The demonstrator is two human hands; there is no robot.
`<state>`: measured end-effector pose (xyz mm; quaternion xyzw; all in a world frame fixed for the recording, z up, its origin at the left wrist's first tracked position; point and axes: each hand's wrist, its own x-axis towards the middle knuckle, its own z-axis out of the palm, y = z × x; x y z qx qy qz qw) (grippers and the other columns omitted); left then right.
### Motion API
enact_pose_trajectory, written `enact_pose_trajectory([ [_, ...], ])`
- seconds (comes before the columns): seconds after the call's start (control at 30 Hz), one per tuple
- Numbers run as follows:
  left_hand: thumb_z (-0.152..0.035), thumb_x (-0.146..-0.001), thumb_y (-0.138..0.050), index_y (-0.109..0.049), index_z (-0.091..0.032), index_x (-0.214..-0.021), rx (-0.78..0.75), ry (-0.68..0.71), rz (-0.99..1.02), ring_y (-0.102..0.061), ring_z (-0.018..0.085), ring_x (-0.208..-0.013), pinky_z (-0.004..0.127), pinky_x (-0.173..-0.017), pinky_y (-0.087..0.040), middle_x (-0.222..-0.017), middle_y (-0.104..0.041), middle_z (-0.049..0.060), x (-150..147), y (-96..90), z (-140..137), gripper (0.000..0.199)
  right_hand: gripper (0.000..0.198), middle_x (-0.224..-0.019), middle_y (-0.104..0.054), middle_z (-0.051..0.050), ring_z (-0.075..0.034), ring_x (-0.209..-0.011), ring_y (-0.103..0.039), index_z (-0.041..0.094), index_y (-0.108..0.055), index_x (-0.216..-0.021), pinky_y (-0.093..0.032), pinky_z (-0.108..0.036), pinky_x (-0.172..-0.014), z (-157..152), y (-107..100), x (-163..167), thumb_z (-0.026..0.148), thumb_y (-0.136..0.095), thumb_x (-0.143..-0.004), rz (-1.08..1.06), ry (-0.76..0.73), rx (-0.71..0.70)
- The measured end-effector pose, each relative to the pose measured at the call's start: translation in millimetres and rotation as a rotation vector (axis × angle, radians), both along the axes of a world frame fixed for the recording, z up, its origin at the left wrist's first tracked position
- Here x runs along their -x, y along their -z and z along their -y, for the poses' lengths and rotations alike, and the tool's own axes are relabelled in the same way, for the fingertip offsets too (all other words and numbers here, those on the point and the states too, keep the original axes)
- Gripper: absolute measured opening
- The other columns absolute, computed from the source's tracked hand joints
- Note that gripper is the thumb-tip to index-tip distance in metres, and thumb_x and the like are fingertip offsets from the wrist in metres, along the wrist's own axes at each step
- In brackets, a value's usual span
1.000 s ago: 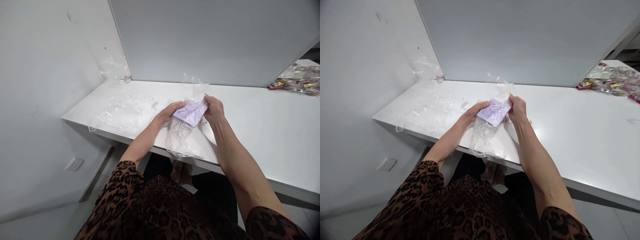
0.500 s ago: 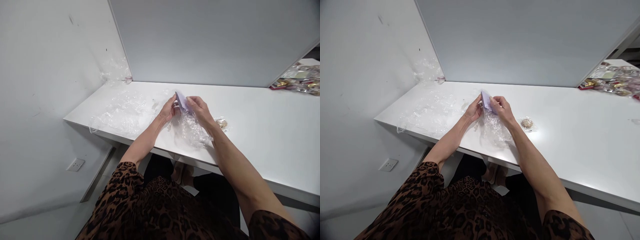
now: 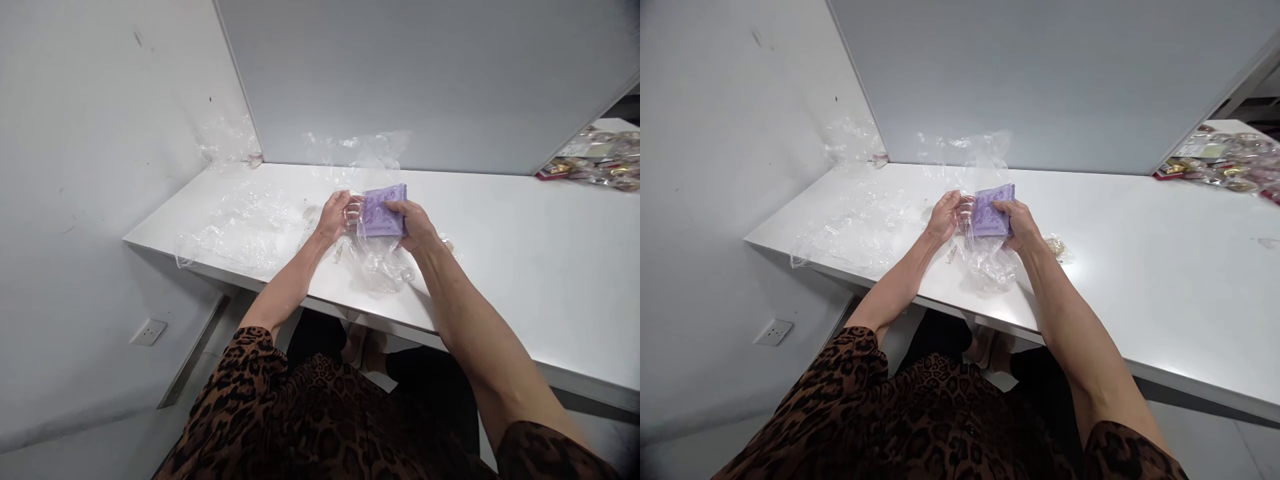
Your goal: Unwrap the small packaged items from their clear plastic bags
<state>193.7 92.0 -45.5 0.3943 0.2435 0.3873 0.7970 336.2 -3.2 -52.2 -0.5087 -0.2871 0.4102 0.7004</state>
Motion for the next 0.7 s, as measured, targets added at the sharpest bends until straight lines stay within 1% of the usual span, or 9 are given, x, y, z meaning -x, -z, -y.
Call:
enact_pose_trajectory([
  [0.07, -0.027, -0.106, -0.059, -0.061, -0.020, -0.098, 0.076, -0.025, 0.070, -0.072, 0.011, -0.074, 0.024, -0.076, -0.056, -0.087, -0.075, 0.002, 2, -3.1, -4, 0.011, 0.030, -0.072, -0.065, -0.001, -0.024, -0.073, -0.068, 0.021, -0.065, -0.083, -0.066, -0.044, -0.075, -3, 2, -10, 0.030, -0.086, -0.063, -0.097, 0.060, 0.002],
  [0.17, -0.030, -0.108, -0.054, -0.064, -0.019, -0.110, 0.178, -0.044, 0.113, -0.073, 0.013, -0.074, 0.027, -0.082, -0.059, -0.081, -0.073, 0.002, 6, -6.8, -9, 0.015, 0.029, -0.074, -0.068, -0.002, -0.025, -0.078, -0.071, 0.021, -0.069, -0.084, -0.067, -0.042, -0.078, -4, 2, -18, 0.027, -0.088, -0.063, -0.191, 0.096, -0.005],
  [0.23, -0.040, -0.105, -0.061, -0.065, -0.019, -0.119, 0.212, -0.010, 0.093, -0.074, 0.015, -0.078, 0.029, -0.084, -0.060, -0.081, -0.072, 0.003, 7, -7.4, -9, 0.026, 0.027, -0.076, -0.070, -0.002, -0.026, -0.083, -0.073, 0.022, -0.070, -0.083, -0.068, -0.040, -0.079, -3, 1, -19, 0.026, -0.089, -0.064, -0.212, 0.101, -0.025],
  [0.33, -0.047, -0.093, -0.077, -0.069, -0.019, -0.125, 0.215, 0.146, 0.037, -0.077, 0.023, -0.094, 0.036, -0.092, -0.061, -0.092, -0.076, 0.008, 7, -4.4, -7, 0.044, 0.030, -0.078, -0.072, -0.003, -0.027, -0.087, -0.074, 0.023, -0.071, -0.086, -0.068, -0.040, -0.079, -2, 2, -17, 0.029, -0.091, -0.065, -0.202, 0.063, -0.068],
  [0.37, -0.042, -0.091, -0.080, -0.070, -0.018, -0.123, 0.196, 0.205, 0.013, -0.077, 0.023, -0.095, 0.037, -0.093, -0.061, -0.095, -0.077, 0.009, 6, -2.4, -6, 0.042, 0.032, -0.079, -0.072, -0.003, -0.028, -0.088, -0.075, 0.023, -0.071, -0.088, -0.068, -0.041, -0.078, -2, 3, -16, 0.032, -0.092, -0.065, -0.190, 0.040, -0.074],
  [0.43, -0.029, -0.091, -0.079, -0.074, -0.016, -0.112, 0.136, 0.277, -0.012, -0.077, 0.020, -0.088, 0.037, -0.094, -0.060, -0.094, -0.078, 0.008, 4, 2.1, -4, 0.025, 0.037, -0.080, -0.072, -0.003, -0.026, -0.086, -0.074, 0.022, -0.071, -0.089, -0.067, -0.039, -0.076, -1, 5, -17, 0.038, -0.094, -0.065, -0.149, 0.021, -0.055],
  [0.53, -0.016, -0.092, -0.072, -0.074, -0.015, -0.092, 0.065, 0.255, 0.034, -0.073, 0.013, -0.072, 0.033, -0.093, -0.060, -0.082, -0.076, 0.002, 2, 7.5, -3, 0.002, 0.046, -0.079, -0.070, 0.001, -0.019, -0.077, -0.070, 0.023, -0.068, -0.090, -0.063, -0.031, -0.068, 0, 8, -22, 0.039, -0.098, -0.060, -0.076, 0.078, 0.014],
  [0.6, -0.017, -0.095, -0.070, -0.072, -0.016, -0.086, 0.073, 0.219, 0.070, -0.073, 0.013, -0.073, 0.032, -0.093, -0.060, -0.079, -0.075, 0.001, 1, 8.0, -3, 0.009, 0.052, -0.082, -0.068, 0.002, -0.017, -0.079, -0.067, 0.024, -0.066, -0.094, -0.059, -0.028, -0.066, 1, 8, -25, 0.041, -0.100, -0.058, 0.037, 0.145, 0.076],
  [0.7, -0.024, -0.098, -0.067, -0.072, -0.017, -0.091, 0.097, 0.170, 0.101, -0.078, 0.018, -0.090, 0.035, -0.095, -0.061, -0.089, -0.079, 0.005, 1, 3.8, -2, 0.012, 0.054, -0.102, -0.070, -0.003, -0.022, -0.098, -0.067, 0.027, -0.065, -0.099, -0.059, -0.032, -0.072, 6, 3, -24, 0.064, -0.091, -0.069, 0.221, 0.147, 0.112],
])
